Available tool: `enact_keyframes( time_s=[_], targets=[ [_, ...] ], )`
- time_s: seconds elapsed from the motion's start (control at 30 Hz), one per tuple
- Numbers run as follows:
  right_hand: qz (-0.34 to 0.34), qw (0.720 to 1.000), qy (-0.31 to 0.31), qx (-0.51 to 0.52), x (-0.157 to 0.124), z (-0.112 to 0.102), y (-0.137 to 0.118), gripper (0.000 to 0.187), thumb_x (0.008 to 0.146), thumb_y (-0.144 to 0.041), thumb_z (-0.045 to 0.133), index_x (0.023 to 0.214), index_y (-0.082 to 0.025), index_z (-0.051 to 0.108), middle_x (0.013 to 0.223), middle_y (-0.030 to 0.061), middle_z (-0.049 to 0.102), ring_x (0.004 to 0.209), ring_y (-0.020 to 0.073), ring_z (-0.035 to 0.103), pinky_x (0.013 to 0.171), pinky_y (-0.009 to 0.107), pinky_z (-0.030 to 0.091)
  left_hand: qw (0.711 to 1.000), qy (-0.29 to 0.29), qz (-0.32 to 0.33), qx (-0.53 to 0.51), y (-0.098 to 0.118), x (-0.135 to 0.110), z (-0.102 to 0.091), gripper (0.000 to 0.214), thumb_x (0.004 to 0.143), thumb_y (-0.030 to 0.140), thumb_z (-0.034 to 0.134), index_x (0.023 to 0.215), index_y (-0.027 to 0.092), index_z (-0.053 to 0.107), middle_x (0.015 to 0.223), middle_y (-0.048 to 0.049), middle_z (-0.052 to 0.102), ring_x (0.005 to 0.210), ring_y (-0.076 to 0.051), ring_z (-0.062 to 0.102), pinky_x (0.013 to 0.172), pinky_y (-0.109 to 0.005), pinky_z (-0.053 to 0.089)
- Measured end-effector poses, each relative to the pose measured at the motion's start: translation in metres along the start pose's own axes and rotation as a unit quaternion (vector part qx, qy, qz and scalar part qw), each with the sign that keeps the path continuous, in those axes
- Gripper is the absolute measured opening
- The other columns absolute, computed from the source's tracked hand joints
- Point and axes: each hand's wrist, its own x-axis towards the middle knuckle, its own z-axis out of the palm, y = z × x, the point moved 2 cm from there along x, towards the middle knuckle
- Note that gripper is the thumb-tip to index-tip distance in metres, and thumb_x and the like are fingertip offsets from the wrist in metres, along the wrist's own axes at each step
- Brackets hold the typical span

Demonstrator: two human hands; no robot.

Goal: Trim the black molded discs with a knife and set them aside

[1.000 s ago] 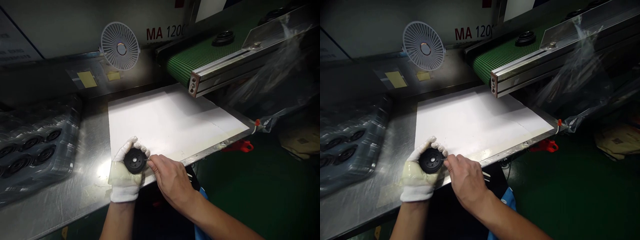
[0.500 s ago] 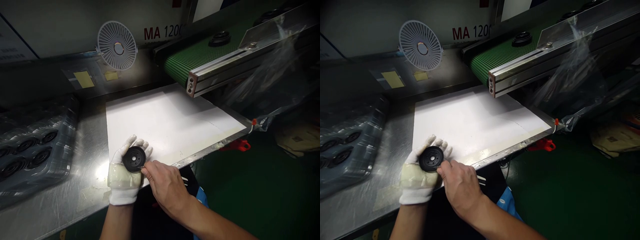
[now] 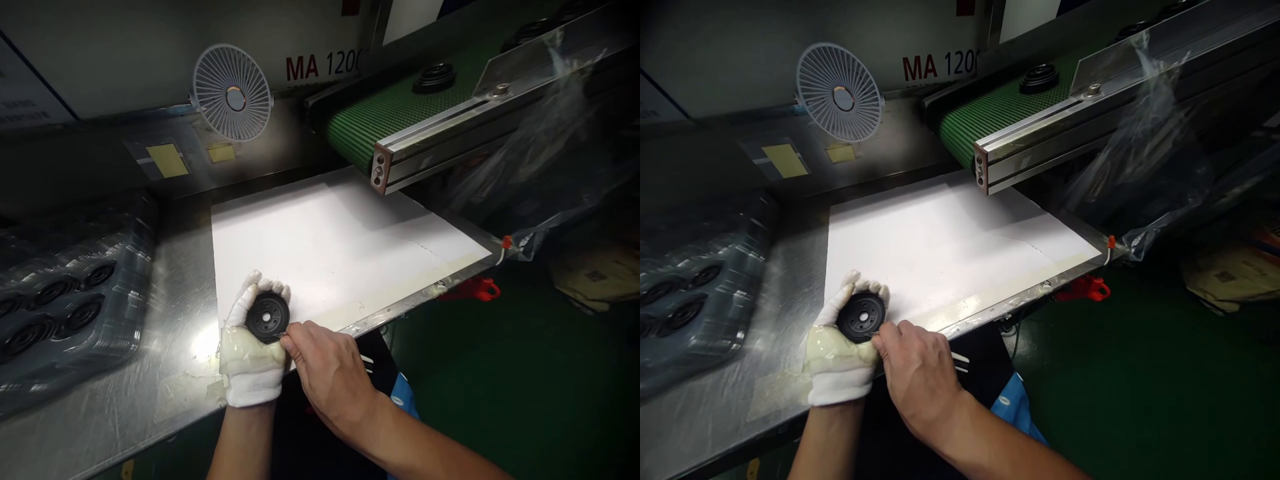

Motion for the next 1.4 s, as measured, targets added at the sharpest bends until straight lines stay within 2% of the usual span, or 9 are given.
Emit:
enact_keyframes(
  time_s=[0.13, 0.3, 0.43, 0.6, 0.87, 0.97, 1.1, 1.23, 1.4],
  targets=[
    [0.02, 1.0, 0.002, -0.002, 0.002, -0.007, 0.008, 0.026, 0.099, -0.033, 0.031, 0.085, -0.023, 0.05, 0.073, -0.0019, 0.056, 0.062, 0.0147, 0.05, 0.056, 0.029, 0.023, 0.994, -0.044, -0.092, 0.03, 0.004, -0.005, 0.001, 0.036, 0.075, 0.021, 0.055, 0.109, 0.013, 0.062, 0.094, -0.0135, 0.064, 0.092, -0.028, 0.062, 0.078, -0.044, 0.053],
    [0.023, 1.0, -0.005, -0.009, 0.0, -0.005, 0.005, 0.025, 0.099, -0.031, 0.032, 0.086, -0.023, 0.051, 0.073, -0.0013, 0.056, 0.064, 0.0154, 0.051, 0.057, 0.03, 0.024, 0.999, 0.013, -0.047, -0.009, 0.0, 0.001, 0.005, 0.014, 0.077, 0.016, 0.058, 0.09, 0.015, 0.064, 0.066, -0.0013, 0.059, 0.064, -0.014, 0.059, 0.062, -0.028, 0.052],
    [0.002, 1.0, -0.002, -0.003, -0.001, -0.001, -0.001, 0.025, 0.099, -0.031, 0.033, 0.083, -0.023, 0.051, 0.073, -0.0012, 0.055, 0.063, 0.0152, 0.049, 0.057, 0.03, 0.024, 0.998, 0.054, 0.004, -0.023, -0.002, 0.003, 0.003, 0.008, 0.079, 0.016, 0.058, 0.083, 0.016, 0.064, 0.068, -0.0005, 0.06, 0.067, -0.013, 0.06, 0.07, -0.031, 0.054],
    [0.006, 1.0, 0.0, -0.001, 0.002, -0.005, 0.006, 0.026, 0.1, -0.031, 0.031, 0.084, -0.023, 0.051, 0.073, -0.0018, 0.055, 0.062, 0.0146, 0.05, 0.056, 0.03, 0.024, 0.995, -0.034, -0.088, 0.037, 0.005, -0.006, 0.003, 0.034, 0.077, 0.02, 0.055, 0.109, 0.015, 0.063, 0.093, -0.0116, 0.065, 0.091, -0.028, 0.062, 0.075, -0.046, 0.054],
    [0.004, 1.0, 0.003, 0.002, 0.0, -0.001, -0.001, 0.024, 0.098, -0.029, 0.034, 0.084, -0.022, 0.052, 0.072, -0.0008, 0.056, 0.062, 0.0148, 0.05, 0.056, 0.029, 0.024, 0.998, 0.042, -0.013, -0.039, 0.0, 0.002, 0.007, 0.01, 0.078, 0.01, 0.058, 0.085, 0.015, 0.062, 0.064, 0.0018, 0.056, 0.061, -0.009, 0.055, 0.067, -0.027, 0.053],
    [-0.005, 1.0, 0.006, 0.005, 0.001, -0.001, -0.003, 0.025, 0.098, -0.029, 0.035, 0.082, -0.022, 0.052, 0.071, -0.0008, 0.056, 0.061, 0.0144, 0.049, 0.055, 0.029, 0.024, 1.0, 0.022, 0.015, -0.012, 0.001, -0.001, 0.004, 0.02, 0.078, 0.01, 0.057, 0.095, 0.017, 0.063, 0.075, -0.0011, 0.062, 0.075, -0.014, 0.061, 0.081, -0.035, 0.052],
    [0.003, 1.0, 0.004, 0.007, 0.001, -0.004, 0.005, 0.024, 0.099, -0.029, 0.035, 0.084, -0.022, 0.052, 0.073, -0.0008, 0.057, 0.063, 0.0144, 0.052, 0.056, 0.029, 0.025, 0.994, -0.053, -0.086, 0.045, 0.005, -0.007, -0.001, 0.037, 0.077, 0.021, 0.054, 0.113, 0.014, 0.06, 0.1, -0.0138, 0.064, 0.097, -0.031, 0.06, 0.079, -0.051, 0.051],
    [0.026, 1.0, 0.008, -0.002, -0.001, -0.005, 0.009, 0.024, 0.099, -0.03, 0.034, 0.085, -0.022, 0.053, 0.072, -0.0007, 0.057, 0.061, 0.0144, 0.051, 0.056, 0.029, 0.024, 0.996, -0.043, -0.076, 0.015, 0.005, -0.003, -0.004, 0.024, 0.076, 0.016, 0.055, 0.098, 0.013, 0.064, 0.072, -0.0049, 0.06, 0.07, -0.017, 0.06, 0.07, -0.038, 0.054],
    [0.008, 1.0, -0.002, 0.008, -0.004, 0.0, -0.002, 0.024, 0.098, -0.029, 0.034, 0.084, -0.023, 0.051, 0.072, -0.0008, 0.056, 0.062, 0.0157, 0.05, 0.056, 0.03, 0.023, 0.999, -0.004, -0.019, -0.034, -0.002, 0.002, 0.001, 0.012, 0.077, 0.01, 0.059, 0.087, 0.016, 0.062, 0.067, 0.0012, 0.056, 0.064, -0.01, 0.056, 0.07, -0.028, 0.052]
  ],
)
